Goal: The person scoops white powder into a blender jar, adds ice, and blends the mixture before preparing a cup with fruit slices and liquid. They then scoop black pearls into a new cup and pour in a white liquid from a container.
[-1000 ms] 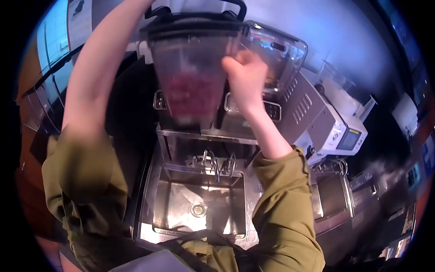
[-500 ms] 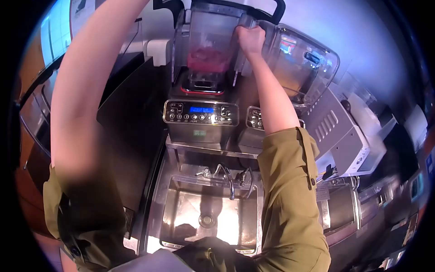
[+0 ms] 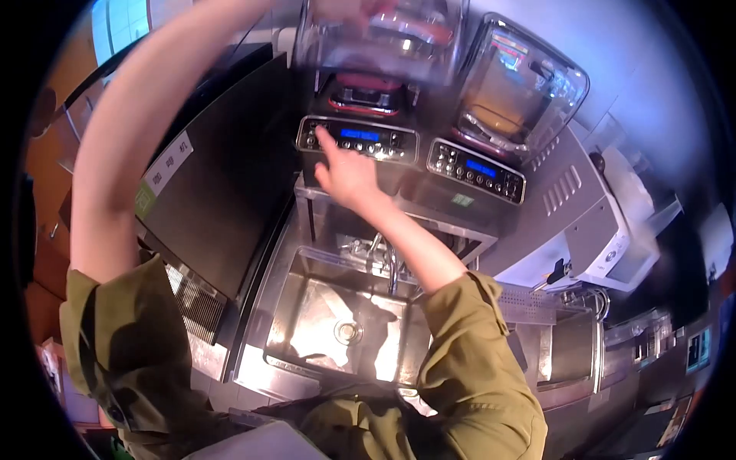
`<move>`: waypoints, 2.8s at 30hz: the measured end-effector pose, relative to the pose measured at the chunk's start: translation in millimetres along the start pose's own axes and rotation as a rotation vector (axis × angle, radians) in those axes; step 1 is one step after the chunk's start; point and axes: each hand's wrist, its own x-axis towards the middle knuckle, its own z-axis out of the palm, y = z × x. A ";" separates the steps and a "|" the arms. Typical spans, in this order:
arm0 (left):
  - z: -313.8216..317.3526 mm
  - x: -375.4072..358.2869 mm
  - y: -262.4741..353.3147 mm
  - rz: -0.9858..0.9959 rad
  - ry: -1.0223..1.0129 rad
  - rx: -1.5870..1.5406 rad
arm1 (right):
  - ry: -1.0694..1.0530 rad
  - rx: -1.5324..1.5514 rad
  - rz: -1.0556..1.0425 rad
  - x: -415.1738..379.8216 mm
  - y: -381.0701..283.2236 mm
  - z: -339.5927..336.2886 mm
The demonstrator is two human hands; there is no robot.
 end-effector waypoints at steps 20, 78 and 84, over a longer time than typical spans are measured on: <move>46.3 -86.6 385.2 0.742 0.900 -0.766 | -0.351 0.695 -0.032 -367.7 72.9 19.3; -137.2 615.2 1866.7 -0.982 1.522 -2.529 | 1.224 0.124 0.817 -1316.2 1341.0 -858.3; -149.0 599.3 1937.0 -0.675 1.372 -2.537 | 1.245 0.131 0.532 -1407.1 1376.4 -973.7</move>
